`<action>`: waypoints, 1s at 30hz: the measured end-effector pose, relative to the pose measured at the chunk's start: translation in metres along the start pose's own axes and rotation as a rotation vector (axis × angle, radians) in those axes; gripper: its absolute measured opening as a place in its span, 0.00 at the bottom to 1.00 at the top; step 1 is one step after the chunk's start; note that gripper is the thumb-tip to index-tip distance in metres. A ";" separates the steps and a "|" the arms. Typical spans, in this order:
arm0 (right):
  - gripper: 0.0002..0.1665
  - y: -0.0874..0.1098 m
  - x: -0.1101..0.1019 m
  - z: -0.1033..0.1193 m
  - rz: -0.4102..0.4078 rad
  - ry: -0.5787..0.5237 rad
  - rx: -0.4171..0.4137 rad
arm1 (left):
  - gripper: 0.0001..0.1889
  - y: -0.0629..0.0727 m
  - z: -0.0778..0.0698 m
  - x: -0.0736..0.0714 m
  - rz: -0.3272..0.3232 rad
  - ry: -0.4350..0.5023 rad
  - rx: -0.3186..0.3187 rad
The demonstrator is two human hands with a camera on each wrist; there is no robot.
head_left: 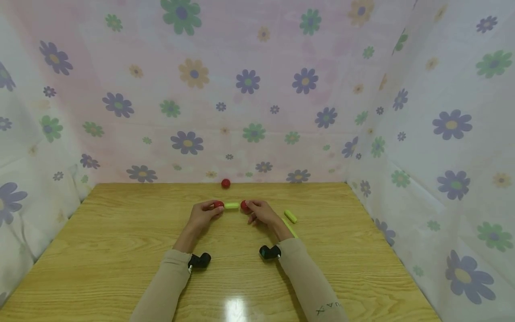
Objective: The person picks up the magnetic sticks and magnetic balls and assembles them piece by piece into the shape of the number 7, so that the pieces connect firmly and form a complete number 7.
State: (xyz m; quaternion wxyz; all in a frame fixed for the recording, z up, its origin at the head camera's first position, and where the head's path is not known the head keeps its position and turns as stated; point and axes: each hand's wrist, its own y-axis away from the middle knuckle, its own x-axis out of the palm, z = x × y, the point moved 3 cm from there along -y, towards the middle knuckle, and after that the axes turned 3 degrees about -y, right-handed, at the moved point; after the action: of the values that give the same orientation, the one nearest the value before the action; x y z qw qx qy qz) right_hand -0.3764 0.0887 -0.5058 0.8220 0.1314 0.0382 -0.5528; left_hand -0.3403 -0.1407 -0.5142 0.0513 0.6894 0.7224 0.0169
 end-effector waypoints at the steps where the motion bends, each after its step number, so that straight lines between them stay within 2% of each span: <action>1: 0.28 0.000 0.000 0.000 -0.001 0.001 0.000 | 0.23 0.000 0.000 0.000 0.001 -0.001 0.000; 22: 0.28 0.002 0.003 0.001 -0.040 -0.003 -0.003 | 0.23 -0.003 0.002 -0.001 0.019 -0.002 0.013; 30: 0.25 0.001 0.003 -0.001 -0.046 0.001 0.007 | 0.23 -0.001 0.002 0.000 0.017 -0.004 0.019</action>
State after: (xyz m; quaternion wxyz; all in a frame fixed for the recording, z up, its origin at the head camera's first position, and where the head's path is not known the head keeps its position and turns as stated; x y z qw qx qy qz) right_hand -0.3744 0.0864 -0.5078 0.8087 0.1335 0.0395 -0.5715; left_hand -0.3410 -0.1412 -0.5162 0.0459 0.6961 0.7164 0.0092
